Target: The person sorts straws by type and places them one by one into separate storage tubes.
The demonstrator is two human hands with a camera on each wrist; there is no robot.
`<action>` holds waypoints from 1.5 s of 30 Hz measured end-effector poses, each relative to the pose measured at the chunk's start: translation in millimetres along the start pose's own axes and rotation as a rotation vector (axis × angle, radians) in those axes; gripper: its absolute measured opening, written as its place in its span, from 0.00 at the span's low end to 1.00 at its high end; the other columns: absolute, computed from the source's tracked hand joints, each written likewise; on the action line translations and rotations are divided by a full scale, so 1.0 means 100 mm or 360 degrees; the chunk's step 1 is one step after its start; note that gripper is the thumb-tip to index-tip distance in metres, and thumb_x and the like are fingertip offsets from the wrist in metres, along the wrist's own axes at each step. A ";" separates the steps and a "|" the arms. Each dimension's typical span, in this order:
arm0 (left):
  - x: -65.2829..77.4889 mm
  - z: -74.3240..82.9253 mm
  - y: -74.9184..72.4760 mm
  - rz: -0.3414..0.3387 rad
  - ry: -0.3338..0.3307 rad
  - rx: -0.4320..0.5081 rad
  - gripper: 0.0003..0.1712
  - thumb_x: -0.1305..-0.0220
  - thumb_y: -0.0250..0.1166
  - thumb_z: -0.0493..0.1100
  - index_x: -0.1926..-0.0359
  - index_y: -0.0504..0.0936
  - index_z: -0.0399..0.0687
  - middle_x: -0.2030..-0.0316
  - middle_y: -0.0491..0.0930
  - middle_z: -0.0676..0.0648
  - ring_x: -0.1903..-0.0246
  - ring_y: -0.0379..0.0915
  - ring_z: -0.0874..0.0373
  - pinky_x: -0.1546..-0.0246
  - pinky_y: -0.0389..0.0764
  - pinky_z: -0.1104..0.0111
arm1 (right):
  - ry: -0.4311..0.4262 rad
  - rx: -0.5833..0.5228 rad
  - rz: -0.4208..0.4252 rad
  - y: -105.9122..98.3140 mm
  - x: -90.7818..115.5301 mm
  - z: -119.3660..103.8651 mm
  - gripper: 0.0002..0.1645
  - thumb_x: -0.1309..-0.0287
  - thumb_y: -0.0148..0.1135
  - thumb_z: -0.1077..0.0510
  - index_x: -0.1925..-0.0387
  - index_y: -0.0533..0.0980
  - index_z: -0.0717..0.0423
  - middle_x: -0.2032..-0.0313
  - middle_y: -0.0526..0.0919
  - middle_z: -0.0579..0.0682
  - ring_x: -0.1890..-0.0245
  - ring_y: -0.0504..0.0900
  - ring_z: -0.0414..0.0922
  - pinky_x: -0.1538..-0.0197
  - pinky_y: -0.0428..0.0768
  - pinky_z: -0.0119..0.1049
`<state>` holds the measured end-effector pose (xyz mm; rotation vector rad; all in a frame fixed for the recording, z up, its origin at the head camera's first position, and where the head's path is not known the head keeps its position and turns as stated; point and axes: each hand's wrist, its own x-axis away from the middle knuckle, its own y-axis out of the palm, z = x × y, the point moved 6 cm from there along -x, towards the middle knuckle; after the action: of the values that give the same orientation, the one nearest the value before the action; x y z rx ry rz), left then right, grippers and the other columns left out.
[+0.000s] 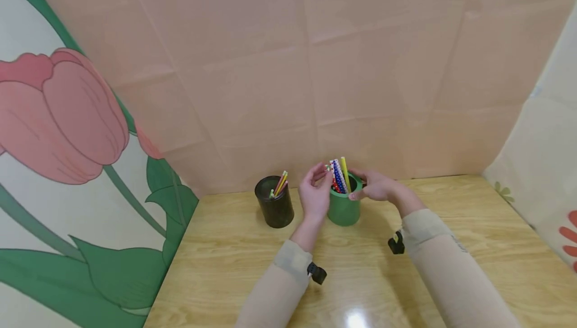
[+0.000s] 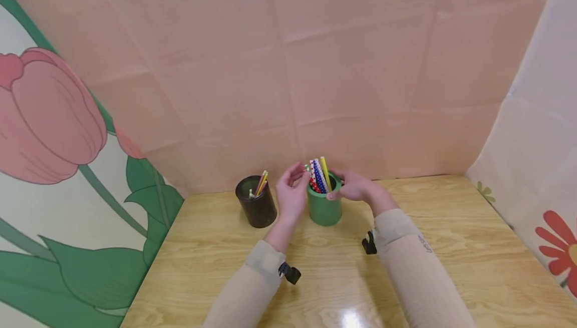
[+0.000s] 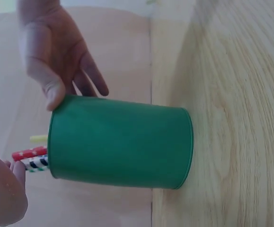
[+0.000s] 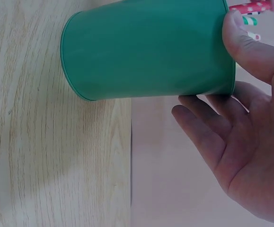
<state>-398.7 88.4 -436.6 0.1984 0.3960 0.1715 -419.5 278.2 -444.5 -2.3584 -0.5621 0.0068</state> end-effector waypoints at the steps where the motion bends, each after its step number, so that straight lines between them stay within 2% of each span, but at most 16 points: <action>1: 0.00 0.01 -0.02 -0.0001 0.0010 0.0016 0.21 0.35 0.73 0.27 0.41 0.84 0.30 0.48 0.86 0.30 0.50 0.85 0.48 0.47 0.87 0.66 | 0.0002 0.0001 0.0000 -0.01 0.00 0.00 0.59 0.34 0.75 0.51 0.15 0.50 0.63 0.22 0.60 0.72 0.24 0.60 0.74 0.26 0.57 0.74; 4: -0.01 0.08 -0.08 -0.0017 0.0069 0.0030 0.21 0.34 0.72 0.27 0.41 0.83 0.27 0.47 0.85 0.28 0.48 0.85 0.43 0.45 0.87 0.64 | -0.0020 0.0021 -0.0007 -0.03 0.02 0.00 0.59 0.33 0.74 0.50 0.15 0.50 0.63 0.22 0.59 0.73 0.24 0.59 0.74 0.26 0.58 0.74; 7: 0.00 0.15 -0.20 -0.0087 0.0134 -0.0021 0.21 0.33 0.71 0.28 0.40 0.82 0.27 0.47 0.85 0.30 0.46 0.84 0.39 0.44 0.86 0.63 | -0.0067 0.0106 0.0001 -0.04 0.05 0.01 0.60 0.31 0.73 0.46 0.15 0.48 0.64 0.21 0.57 0.73 0.24 0.59 0.75 0.26 0.59 0.74; 11: 0.08 0.25 -0.52 -0.0277 0.0262 -0.0168 0.19 0.30 0.70 0.28 0.40 0.83 0.32 0.47 0.86 0.37 0.44 0.83 0.35 0.44 0.86 0.62 | -0.0128 0.0201 0.0026 -0.05 0.16 0.06 0.65 0.29 0.68 0.37 0.14 0.41 0.62 0.19 0.50 0.72 0.23 0.57 0.76 0.26 0.58 0.74; 15: 0.18 0.32 -1.10 -0.0457 0.0530 -0.0412 0.17 0.30 0.69 0.27 0.42 0.85 0.33 0.48 0.85 0.37 0.47 0.84 0.38 0.47 0.87 0.64 | -0.0149 0.0275 0.0150 -0.12 0.36 0.23 0.65 0.26 0.61 0.32 0.13 0.31 0.51 0.17 0.38 0.71 0.21 0.45 0.77 0.26 0.51 0.77; 17: 0.22 0.32 -1.49 -0.0478 0.0655 -0.0561 0.17 0.31 0.69 0.26 0.43 0.85 0.33 0.49 0.85 0.35 0.49 0.84 0.40 0.48 0.88 0.63 | -0.0139 0.0443 0.0284 -0.17 0.47 0.37 0.62 0.25 0.57 0.30 0.13 0.30 0.47 0.17 0.34 0.71 0.20 0.38 0.77 0.27 0.45 0.81; 19: 0.24 0.30 -1.89 -0.0474 0.0725 -0.0792 0.17 0.30 0.70 0.29 0.42 0.85 0.34 0.47 0.85 0.35 0.48 0.84 0.41 0.46 0.88 0.59 | -0.0105 0.0620 0.0426 -0.21 0.59 0.55 0.59 0.23 0.54 0.30 0.13 0.31 0.44 0.17 0.30 0.70 0.20 0.28 0.75 0.30 0.37 0.85; 21: 0.24 0.26 -2.25 -0.0470 0.0718 -0.1057 0.22 0.31 0.71 0.31 0.37 0.82 0.34 0.42 0.83 0.35 0.43 0.81 0.40 0.41 0.84 0.51 | -0.0071 0.0812 0.0557 -0.24 0.71 0.72 0.57 0.23 0.51 0.28 0.12 0.34 0.43 0.17 0.27 0.68 0.20 0.21 0.72 0.33 0.30 0.87; 23: 0.24 0.19 -2.56 -0.0530 0.0630 -0.1387 0.31 0.29 0.71 0.39 0.27 0.76 0.38 0.30 0.74 0.35 0.31 0.70 0.37 0.30 0.72 0.42 | -0.0045 0.0918 0.0629 -0.23 0.82 0.88 0.55 0.22 0.50 0.28 0.12 0.36 0.42 0.17 0.23 0.64 0.21 0.16 0.69 0.36 0.20 0.86; 25: 0.24 0.10 -2.79 -0.0647 0.0505 -0.1699 0.41 0.26 0.69 0.48 0.19 0.66 0.43 0.19 0.58 0.36 0.21 0.52 0.33 0.24 0.52 0.33 | -0.0023 0.0987 0.0646 -0.19 0.93 1.01 0.54 0.22 0.49 0.28 0.12 0.37 0.41 0.17 0.20 0.61 0.22 0.13 0.66 0.38 0.13 0.82; 27: 0.26 -0.01 -2.96 -0.0791 0.0355 -0.1960 0.47 0.24 0.65 0.58 0.14 0.56 0.48 0.14 0.40 0.37 0.18 0.32 0.31 0.25 0.34 0.27 | 0.0006 0.1030 0.0616 -0.14 1.00 1.09 0.54 0.23 0.48 0.26 0.12 0.38 0.40 0.17 0.18 0.59 0.22 0.11 0.66 0.41 0.07 0.78; 29: 0.28 -0.09 -3.08 -0.0911 0.0212 -0.2134 0.49 0.22 0.59 0.65 0.13 0.51 0.52 0.14 0.28 0.39 0.18 0.18 0.31 0.30 0.23 0.24 | 0.0041 0.1060 0.0557 -0.06 1.05 1.14 0.54 0.24 0.47 0.24 0.12 0.39 0.41 0.17 0.18 0.59 0.23 0.11 0.66 0.43 0.03 0.75; 30: 0.29 -0.13 -3.12 -0.0951 0.0153 -0.2184 0.50 0.22 0.57 0.68 0.13 0.50 0.53 0.14 0.26 0.40 0.19 0.15 0.32 0.31 0.20 0.23 | 0.0058 0.1076 0.0524 -0.02 1.07 1.15 0.54 0.24 0.45 0.24 0.12 0.40 0.41 0.17 0.19 0.59 0.23 0.11 0.67 0.44 0.02 0.74; 33: 0.30 -0.18 -3.16 -0.1018 0.0057 -0.2268 0.49 0.21 0.53 0.71 0.13 0.49 0.54 0.14 0.25 0.42 0.19 0.11 0.34 0.32 0.17 0.23 | 0.0102 0.1112 0.0434 0.10 1.12 1.15 0.53 0.25 0.42 0.21 0.12 0.44 0.41 0.17 0.22 0.61 0.22 0.15 0.70 0.45 0.02 0.74; 37: 0.28 -0.19 -3.14 -0.1040 0.0034 -0.2307 0.48 0.21 0.53 0.70 0.13 0.49 0.55 0.14 0.26 0.41 0.19 0.12 0.33 0.33 0.17 0.23 | 0.0109 0.1134 0.0369 0.22 1.17 1.12 0.52 0.24 0.41 0.21 0.12 0.48 0.41 0.16 0.24 0.60 0.21 0.19 0.72 0.44 0.03 0.75; 45: 0.27 -0.18 -3.08 -0.1077 0.0024 -0.2329 0.48 0.20 0.53 0.68 0.12 0.46 0.57 0.14 0.25 0.41 0.19 0.12 0.33 0.34 0.15 0.23 | 0.0085 0.1123 0.0363 0.32 1.22 1.08 0.51 0.24 0.43 0.22 0.13 0.49 0.42 0.16 0.25 0.60 0.21 0.17 0.70 0.44 0.03 0.74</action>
<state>-342.9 -200.5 -532.0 -1.3678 0.2532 -0.2314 -313.7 375.0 -528.6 -1.7110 -0.2066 0.2107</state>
